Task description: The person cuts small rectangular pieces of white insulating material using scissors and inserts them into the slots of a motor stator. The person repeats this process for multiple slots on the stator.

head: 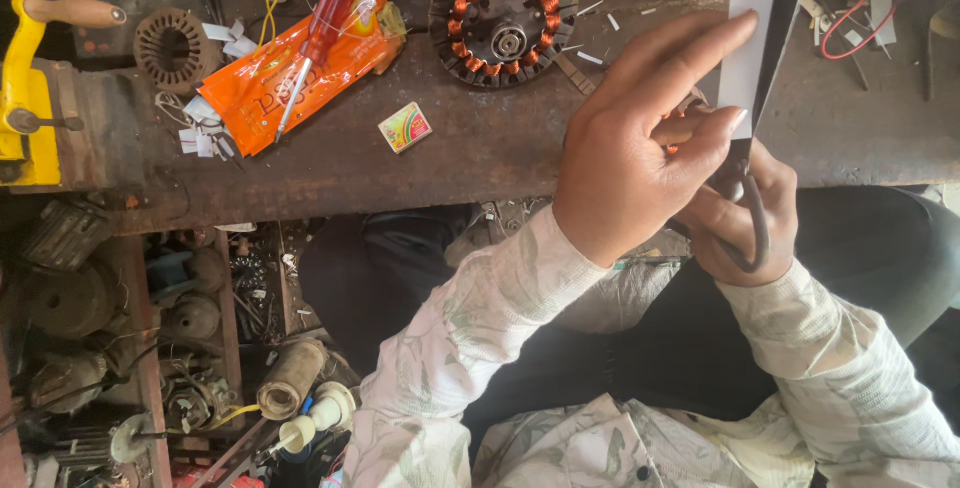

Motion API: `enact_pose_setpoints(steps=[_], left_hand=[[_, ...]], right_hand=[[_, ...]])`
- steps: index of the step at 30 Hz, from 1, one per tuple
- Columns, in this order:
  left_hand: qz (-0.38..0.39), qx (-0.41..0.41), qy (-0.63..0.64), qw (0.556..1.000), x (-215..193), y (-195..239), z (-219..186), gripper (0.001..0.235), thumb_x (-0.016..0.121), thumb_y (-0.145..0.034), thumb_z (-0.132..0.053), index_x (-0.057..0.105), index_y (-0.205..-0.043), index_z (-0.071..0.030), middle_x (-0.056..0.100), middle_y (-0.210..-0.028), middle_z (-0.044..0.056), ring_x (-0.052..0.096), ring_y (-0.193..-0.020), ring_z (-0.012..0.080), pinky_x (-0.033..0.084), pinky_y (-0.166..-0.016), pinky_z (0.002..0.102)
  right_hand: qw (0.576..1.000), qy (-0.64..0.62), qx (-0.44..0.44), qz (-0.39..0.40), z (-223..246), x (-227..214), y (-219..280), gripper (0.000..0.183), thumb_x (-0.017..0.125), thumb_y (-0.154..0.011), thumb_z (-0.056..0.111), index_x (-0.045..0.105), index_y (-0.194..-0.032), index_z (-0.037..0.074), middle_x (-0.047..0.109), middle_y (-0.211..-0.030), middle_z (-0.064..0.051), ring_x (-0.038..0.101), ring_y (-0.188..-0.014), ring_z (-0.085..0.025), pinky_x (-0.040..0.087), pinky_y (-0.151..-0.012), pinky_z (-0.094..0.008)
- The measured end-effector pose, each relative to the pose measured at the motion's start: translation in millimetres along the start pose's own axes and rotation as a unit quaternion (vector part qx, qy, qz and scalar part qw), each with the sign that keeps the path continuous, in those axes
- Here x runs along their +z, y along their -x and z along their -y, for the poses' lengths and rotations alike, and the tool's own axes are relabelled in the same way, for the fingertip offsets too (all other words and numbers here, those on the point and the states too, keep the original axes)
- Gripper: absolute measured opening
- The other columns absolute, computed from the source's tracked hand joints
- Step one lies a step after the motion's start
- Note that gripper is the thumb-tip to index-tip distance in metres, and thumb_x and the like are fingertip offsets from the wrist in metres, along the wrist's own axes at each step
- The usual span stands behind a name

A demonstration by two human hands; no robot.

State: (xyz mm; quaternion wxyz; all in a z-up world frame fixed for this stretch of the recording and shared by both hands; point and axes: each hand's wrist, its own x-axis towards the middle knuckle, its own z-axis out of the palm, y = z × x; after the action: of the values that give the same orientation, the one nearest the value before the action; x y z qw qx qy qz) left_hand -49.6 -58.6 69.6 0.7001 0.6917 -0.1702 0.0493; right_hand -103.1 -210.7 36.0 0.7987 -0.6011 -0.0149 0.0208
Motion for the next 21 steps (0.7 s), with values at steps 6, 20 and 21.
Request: enact_pose_setpoints(steps=[6, 20, 21], left_hand=[[0.006, -0.005, 0.047, 0.999, -4, 0, 0, 0.050, 0.075, -0.103, 0.000, 0.056, -0.144, -0.021, 0.054, -0.141, 0.000, 0.066, -0.104, 0.0066, 0.065, -0.092, 0.021], [-0.051, 0.045, 0.056, 0.996, -22, -11, 12, 0.034, 0.075, -0.105, -0.001, 0.062, -0.134, -0.010, 0.059, -0.133, 0.006, 0.069, -0.110, 0.0112, 0.065, -0.088, 0.022], [-0.069, 0.032, 0.100, 0.992, -28, -14, 16, 0.026, 0.075, -0.107, 0.001, 0.065, -0.131, -0.007, 0.061, -0.128, 0.007, 0.069, -0.104, 0.0122, 0.065, -0.085, 0.024]], right_hand=[[0.994, -0.091, 0.060, -0.008, -6, -7, 4, 0.044, 0.066, -0.093, -0.001, 0.056, -0.135, -0.009, 0.064, -0.105, -0.008, 0.065, -0.087, -0.013, 0.051, -0.076, -0.026], [0.998, 0.038, -0.040, -0.036, -16, -21, -2, 0.043, 0.074, -0.097, -0.002, 0.057, -0.136, -0.009, 0.065, -0.082, -0.009, 0.056, -0.058, -0.011, 0.043, -0.054, -0.024], [0.996, 0.039, -0.066, -0.048, -12, -23, -5, 0.049, 0.075, -0.096, 0.000, 0.054, -0.140, -0.007, 0.067, -0.086, -0.010, 0.059, -0.059, -0.013, 0.044, -0.052, -0.024]])
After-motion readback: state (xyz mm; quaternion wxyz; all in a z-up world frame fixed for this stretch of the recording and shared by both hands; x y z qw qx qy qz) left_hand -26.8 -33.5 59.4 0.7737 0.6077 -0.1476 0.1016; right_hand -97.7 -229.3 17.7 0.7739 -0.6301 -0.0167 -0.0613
